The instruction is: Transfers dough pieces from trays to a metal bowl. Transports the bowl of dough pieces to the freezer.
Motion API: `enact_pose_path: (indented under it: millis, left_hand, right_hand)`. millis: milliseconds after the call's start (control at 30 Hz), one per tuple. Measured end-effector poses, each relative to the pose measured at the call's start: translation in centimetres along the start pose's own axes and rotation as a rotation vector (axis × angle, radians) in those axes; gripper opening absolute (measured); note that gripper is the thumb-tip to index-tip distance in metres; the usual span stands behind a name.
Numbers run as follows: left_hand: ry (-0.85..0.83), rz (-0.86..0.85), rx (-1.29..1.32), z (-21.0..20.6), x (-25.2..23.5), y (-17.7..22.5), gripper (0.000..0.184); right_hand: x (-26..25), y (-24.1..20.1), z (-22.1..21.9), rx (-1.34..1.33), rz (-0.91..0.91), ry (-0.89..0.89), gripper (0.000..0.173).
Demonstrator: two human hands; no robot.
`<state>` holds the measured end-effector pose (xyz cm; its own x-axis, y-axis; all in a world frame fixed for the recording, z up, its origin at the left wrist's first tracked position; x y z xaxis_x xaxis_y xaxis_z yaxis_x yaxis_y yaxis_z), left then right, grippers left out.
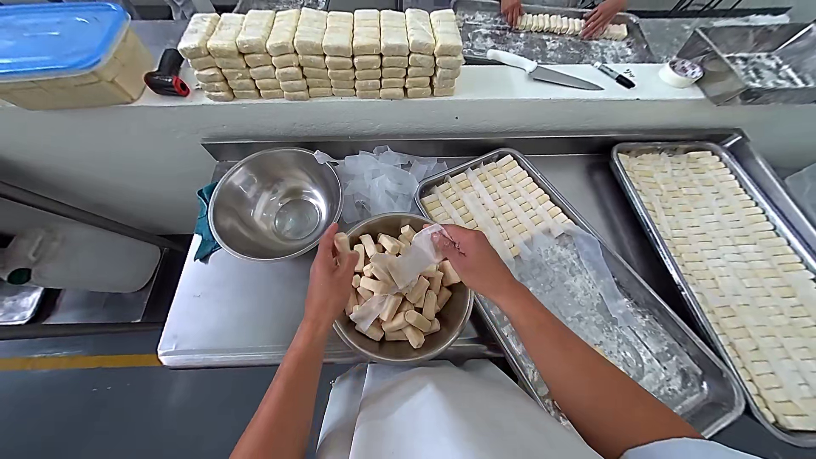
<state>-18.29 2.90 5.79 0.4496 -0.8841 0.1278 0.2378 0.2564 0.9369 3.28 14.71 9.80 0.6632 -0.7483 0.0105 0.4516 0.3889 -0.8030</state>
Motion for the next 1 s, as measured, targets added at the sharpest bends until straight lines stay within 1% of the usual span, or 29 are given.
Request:
enact_pose_path:
  millis: [67, 167, 200, 233, 300, 367, 400, 433, 500, 567, 633, 700, 767, 800, 833, 867, 900, 967, 1000]
  left_hand:
    - [-0.094, 0.007, -0.139, -1.3, 0.1, -0.3, 0.066]
    - [-0.214, -0.122, -0.214, -4.7, 0.6, 1.0, 0.071]
    - [-0.234, -0.169, -0.218, -5.8, 0.8, 1.4, 0.068]
    - [-0.236, -0.219, -0.228, -6.8, 0.9, 1.6, 0.062]
    - [-0.209, -0.269, -0.268, -7.9, 0.7, 1.5, 0.042]
    - [-0.144, -0.296, -0.341, -7.7, 0.2, 1.2, 0.029]
    - [-0.129, -0.3, -0.383, -7.5, -0.1, 1.1, 0.026]
    - [-0.133, -0.285, -0.413, -7.3, -0.3, 0.8, 0.026]
    - [-0.125, -0.258, -0.442, -6.3, -0.4, -0.1, 0.032]
    - [-0.091, -0.226, -0.405, -4.7, -0.1, -0.4, 0.033]
    - [-0.072, -0.195, -0.348, -3.2, 0.4, -0.3, 0.034]
    - [-0.096, -0.203, -0.343, -2.8, 1.1, -0.3, 0.037]
    - [-0.154, -0.139, -0.415, -2.9, 2.6, -1.4, 0.044]
    - [-0.189, -0.07, -0.481, -2.9, 3.3, -2.4, 0.049]
    - [-0.231, 0.016, -0.556, -2.9, 3.8, -3.5, 0.054]
    - [-0.278, 0.099, -0.637, -3.0, 4.3, -4.6, 0.054]
    - [-0.308, 0.152, -0.709, -3.1, 4.8, -5.4, 0.047]
    - [-0.316, 0.173, -0.8, -3.2, 5.3, -6.0, 0.028]
    - [-0.31, 0.169, -0.793, -3.2, 5.5, -5.7, 0.025]
  right_hand:
    - [-0.1, -0.9, -0.2, -0.035, -0.005, -0.056, 0.038]
    - [-0.1, -2.7, 0.1, -0.231, 0.024, -0.015, 0.033]
    - [-0.1, -3.5, 0.3, -0.325, 0.046, 0.001, 0.031]
    - [-0.1, -4.4, 0.6, -0.4, 0.068, 0.01, 0.03]
    - [-0.1, -5.8, 1.2, -0.43, 0.126, 0.029, 0.027]
    - [-0.2, -6.5, 2.1, -0.394, 0.196, 0.102, 0.026]
    - [-0.1, -6.7, 2.9, -0.406, 0.226, 0.152, 0.027]
    - [0.1, -6.8, 3.8, -0.435, 0.253, 0.204, 0.027]
    - [0.4, -7.3, 5.4, -0.493, 0.287, 0.275, 0.027]
    - [0.1, -7.2, 5.4, -0.463, 0.285, 0.259, 0.026]
    - [-0.1, -6.1, 4.8, -0.479, 0.23, 0.234, 0.026]
    - [0.5, -5.5, 6.3, -0.569, 0.236, 0.288, 0.025]
    - [1.4, -4.8, 7.8, -0.617, 0.226, 0.329, 0.02]
    - [1.5, -4.2, 7.8, -0.632, 0.2, 0.305, 0.021]
    - [1.3, -3.5, 7.0, -0.62, 0.148, 0.244, 0.024]
    - [1.1, -2.6, 5.3, -0.578, 0.076, 0.16, 0.027]
    - [0.9, -1.4, 2.9, -0.501, -0.01, 0.057, 0.031]
    - [0.4, 1.6, -2.8, -0.229, -0.211, -0.189, 0.042]
    - [0.2, 3.4, -5.6, -0.073, -0.317, -0.304, 0.05]
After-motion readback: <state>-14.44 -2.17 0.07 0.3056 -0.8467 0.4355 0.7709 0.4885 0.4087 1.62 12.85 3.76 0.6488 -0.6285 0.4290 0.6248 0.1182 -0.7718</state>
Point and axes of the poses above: each hand's wrist, its own x-axis away from the middle knuckle, its own z-axis out of the back of the hand, y = z × x, the point moved 9 cm from there along -x, towards the middle knuckle, and after that the axes turned 3 degrees about -y, right-handed, at the moved point
